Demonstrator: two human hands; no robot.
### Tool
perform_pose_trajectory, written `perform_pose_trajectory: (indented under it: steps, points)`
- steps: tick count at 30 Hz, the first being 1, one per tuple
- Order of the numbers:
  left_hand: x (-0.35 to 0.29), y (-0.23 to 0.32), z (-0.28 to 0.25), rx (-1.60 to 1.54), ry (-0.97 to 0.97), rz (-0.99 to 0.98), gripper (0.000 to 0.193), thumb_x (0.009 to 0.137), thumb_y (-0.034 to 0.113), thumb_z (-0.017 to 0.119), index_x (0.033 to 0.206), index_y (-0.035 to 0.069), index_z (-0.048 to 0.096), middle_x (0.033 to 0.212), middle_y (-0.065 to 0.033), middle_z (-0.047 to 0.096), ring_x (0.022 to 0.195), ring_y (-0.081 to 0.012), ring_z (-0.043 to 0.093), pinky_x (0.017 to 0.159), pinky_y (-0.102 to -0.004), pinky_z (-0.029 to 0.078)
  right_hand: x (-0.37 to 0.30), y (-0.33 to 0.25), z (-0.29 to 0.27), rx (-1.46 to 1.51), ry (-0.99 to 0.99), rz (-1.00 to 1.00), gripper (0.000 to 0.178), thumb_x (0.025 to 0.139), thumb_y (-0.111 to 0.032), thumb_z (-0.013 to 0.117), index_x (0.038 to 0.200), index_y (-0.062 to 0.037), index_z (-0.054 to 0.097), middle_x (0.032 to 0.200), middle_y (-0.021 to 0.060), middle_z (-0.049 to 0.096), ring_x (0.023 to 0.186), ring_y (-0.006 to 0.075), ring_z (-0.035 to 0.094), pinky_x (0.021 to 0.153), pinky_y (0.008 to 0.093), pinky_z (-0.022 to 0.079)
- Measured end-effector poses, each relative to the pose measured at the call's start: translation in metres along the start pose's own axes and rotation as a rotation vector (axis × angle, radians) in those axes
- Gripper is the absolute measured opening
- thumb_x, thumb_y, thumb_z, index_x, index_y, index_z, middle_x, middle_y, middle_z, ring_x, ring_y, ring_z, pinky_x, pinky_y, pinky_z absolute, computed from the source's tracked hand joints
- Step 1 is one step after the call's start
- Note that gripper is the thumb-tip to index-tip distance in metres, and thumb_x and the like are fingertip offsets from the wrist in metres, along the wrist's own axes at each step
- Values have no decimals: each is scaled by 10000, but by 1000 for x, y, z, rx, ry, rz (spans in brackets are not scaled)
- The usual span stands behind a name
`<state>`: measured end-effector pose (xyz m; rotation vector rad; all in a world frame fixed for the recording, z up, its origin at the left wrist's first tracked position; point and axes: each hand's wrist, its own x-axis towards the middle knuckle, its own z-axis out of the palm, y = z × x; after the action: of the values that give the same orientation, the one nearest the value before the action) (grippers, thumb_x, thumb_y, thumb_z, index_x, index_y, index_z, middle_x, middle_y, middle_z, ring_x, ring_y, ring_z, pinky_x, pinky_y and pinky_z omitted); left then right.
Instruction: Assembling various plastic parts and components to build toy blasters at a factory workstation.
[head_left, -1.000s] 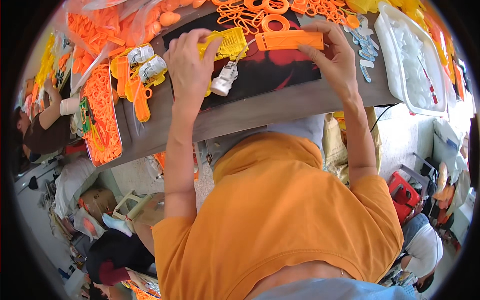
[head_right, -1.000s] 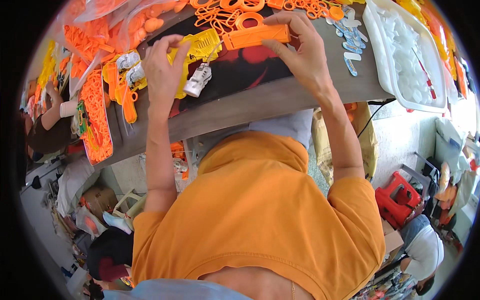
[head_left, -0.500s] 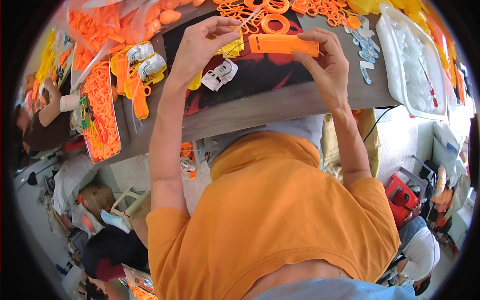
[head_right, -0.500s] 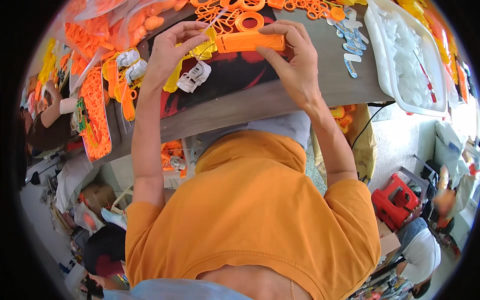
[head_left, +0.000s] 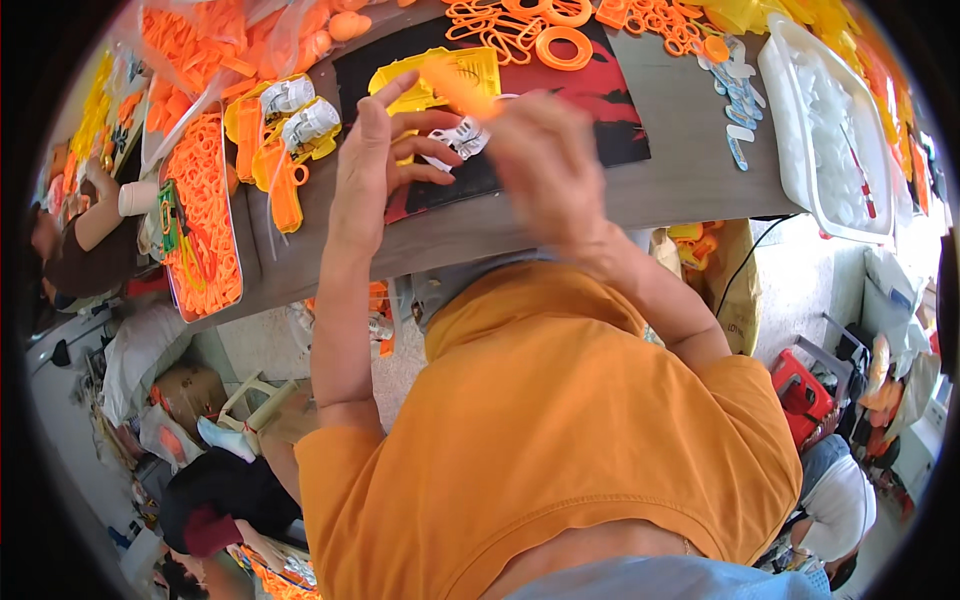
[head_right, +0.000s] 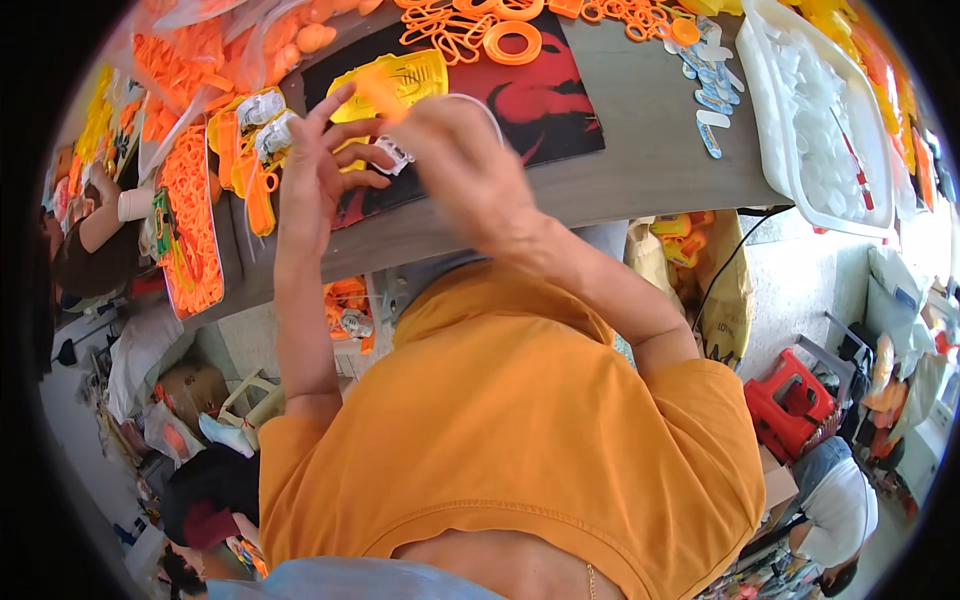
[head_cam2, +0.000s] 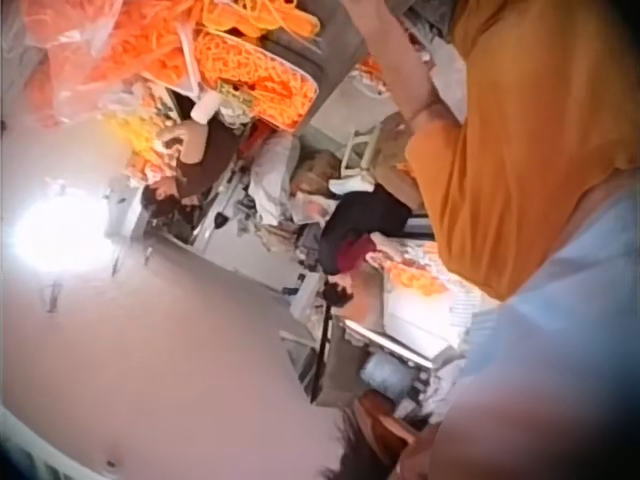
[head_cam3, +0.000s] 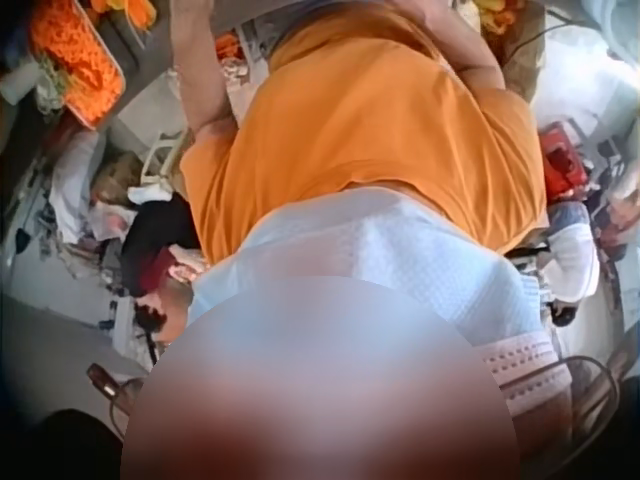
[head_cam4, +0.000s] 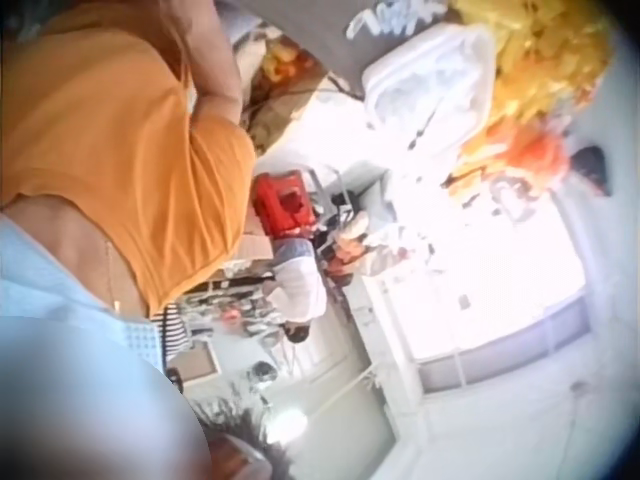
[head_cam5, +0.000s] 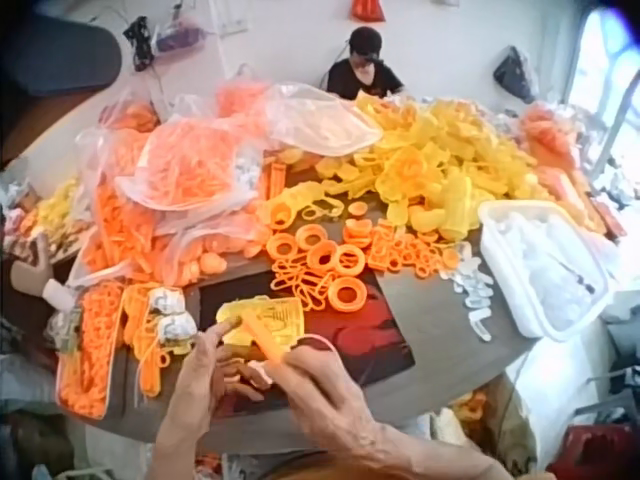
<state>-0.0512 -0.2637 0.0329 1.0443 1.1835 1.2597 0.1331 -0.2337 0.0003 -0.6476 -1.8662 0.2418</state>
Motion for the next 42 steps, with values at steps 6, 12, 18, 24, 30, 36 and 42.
perform_pose_trajectory:
  steps: [6,12,18,24,30,36,42]
  points:
    - [5,-5,-31,235,-4,-135,519,938,130,610,1402,24,403,966,-89,694,804,-106,622,658,-252,536,-11,-16,13,209,-65,1,496,723,35,739,1177,-83,579,1121,119,580,998,311,560,793,402,494]
    - [14,-33,-28,983,293,575,468,894,47,599,1349,78,496,1046,-105,587,831,-192,611,694,-312,519,-20,12,21,-432,-262,341,364,816,-350,729,1036,-70,655,912,55,601,894,257,520,809,400,362]
    - [7,-60,-17,1224,384,503,383,881,55,622,1259,107,603,1114,-94,516,955,-283,526,858,-393,461,-18,7,37,-357,-234,416,384,775,-386,763,957,-62,665,835,25,598,819,214,534,784,385,346]
    - [7,-60,-26,1291,314,606,381,867,133,681,1243,112,620,1138,-95,508,997,-302,478,866,-413,448,5,-3,29,-177,-361,627,408,775,-344,767,961,-15,613,693,98,640,675,231,622,717,379,436]
    - [1,-55,-30,1224,231,621,399,845,88,696,1237,101,623,1154,-98,520,946,-306,479,850,-408,448,52,40,20,-241,-486,594,473,826,-445,686,973,-2,604,745,121,654,705,256,649,638,353,485]
    - [9,-54,-23,982,308,551,360,822,44,684,1177,102,670,1121,-89,544,957,-288,475,847,-398,440,45,73,26,-283,-326,246,333,889,-347,640,1106,-96,657,1002,62,614,935,239,587,859,377,421]
    - [16,-63,-20,1197,348,578,376,773,63,725,1143,123,699,1107,-68,556,1013,-280,477,869,-377,423,42,73,45,-225,-479,86,222,920,-228,591,1108,-209,709,1195,20,558,1170,232,431,1001,423,292]
